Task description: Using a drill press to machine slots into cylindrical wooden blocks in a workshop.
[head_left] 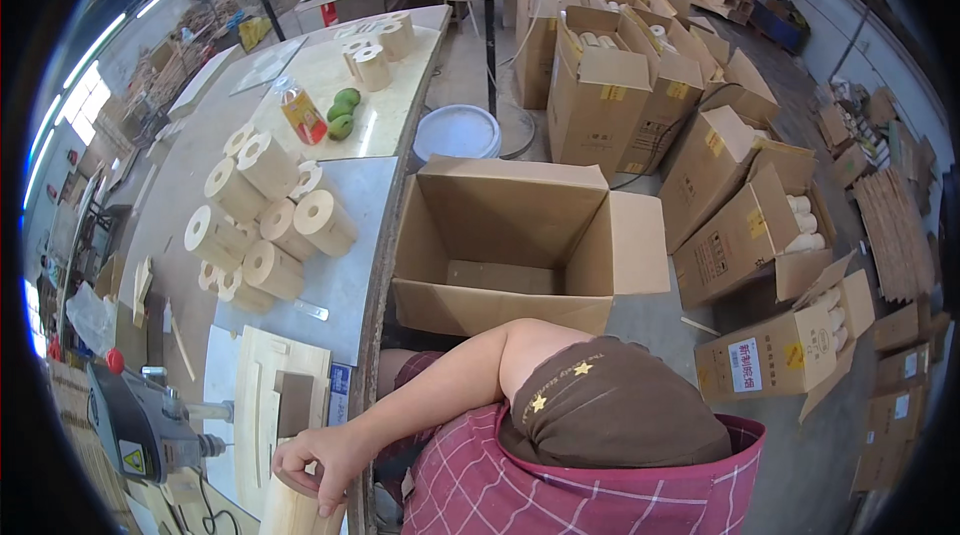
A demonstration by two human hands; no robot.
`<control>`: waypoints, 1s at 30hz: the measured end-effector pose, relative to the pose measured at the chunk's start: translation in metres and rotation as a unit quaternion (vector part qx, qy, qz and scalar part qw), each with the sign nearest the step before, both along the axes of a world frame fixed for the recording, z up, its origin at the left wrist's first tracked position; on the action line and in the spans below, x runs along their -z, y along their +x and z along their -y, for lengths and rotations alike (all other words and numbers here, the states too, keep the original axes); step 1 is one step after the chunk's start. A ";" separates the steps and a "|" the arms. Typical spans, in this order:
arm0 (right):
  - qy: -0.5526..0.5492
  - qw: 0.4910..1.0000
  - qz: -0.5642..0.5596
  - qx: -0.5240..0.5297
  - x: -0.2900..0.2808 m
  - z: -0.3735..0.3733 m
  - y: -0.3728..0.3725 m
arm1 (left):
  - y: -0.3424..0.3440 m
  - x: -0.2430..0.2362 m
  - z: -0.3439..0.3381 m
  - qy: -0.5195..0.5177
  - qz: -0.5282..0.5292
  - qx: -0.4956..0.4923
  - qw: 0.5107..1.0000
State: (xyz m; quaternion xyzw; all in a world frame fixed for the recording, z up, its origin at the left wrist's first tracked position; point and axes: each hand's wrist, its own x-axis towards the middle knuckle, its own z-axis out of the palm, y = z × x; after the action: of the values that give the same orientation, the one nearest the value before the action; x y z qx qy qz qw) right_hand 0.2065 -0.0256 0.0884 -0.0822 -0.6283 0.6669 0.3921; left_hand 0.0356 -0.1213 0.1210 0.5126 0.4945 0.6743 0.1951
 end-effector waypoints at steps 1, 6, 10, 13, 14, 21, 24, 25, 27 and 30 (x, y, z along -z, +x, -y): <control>-0.010 0.998 -0.053 0.029 -0.010 0.010 0.007 | 0.003 -0.001 0.001 0.018 0.007 0.011 1.000; 0.042 0.988 -0.125 0.076 -0.022 0.015 0.010 | 0.002 0.003 0.006 0.046 0.011 0.013 0.999; 0.081 0.989 -0.090 0.087 -0.019 0.011 0.010 | 0.008 0.000 0.005 0.030 0.053 0.037 0.997; 0.103 0.985 -0.081 0.109 -0.014 0.008 0.009 | 0.013 0.000 0.001 0.032 0.059 0.030 0.997; 0.119 0.982 -0.077 0.121 -0.012 0.006 0.009 | 0.013 -0.001 0.000 0.032 0.048 0.026 0.998; 0.027 0.989 -0.039 0.143 -0.024 0.011 0.009 | -0.012 0.002 -0.007 0.016 -0.078 0.038 0.996; -0.139 0.982 0.029 0.124 -0.010 0.008 0.016 | -0.005 0.009 0.010 -0.112 -0.031 0.117 0.986; -0.221 0.970 0.034 0.092 -0.003 0.008 0.016 | -0.007 0.011 0.010 -0.088 -0.081 0.095 0.988; -0.211 0.975 -0.008 0.075 -0.010 0.013 0.007 | -0.018 0.008 0.011 -0.057 -0.189 0.111 0.974; -0.238 0.971 0.014 0.004 -0.014 0.012 0.003 | -0.021 0.001 0.018 -0.033 -0.201 0.058 0.977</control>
State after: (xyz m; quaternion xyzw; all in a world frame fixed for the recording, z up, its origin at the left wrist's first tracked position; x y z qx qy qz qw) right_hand 0.2090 -0.0373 0.1025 -0.1847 -0.4565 0.7945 0.3554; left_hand 0.0146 -0.1388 0.1201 0.6585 0.5148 0.5287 0.1474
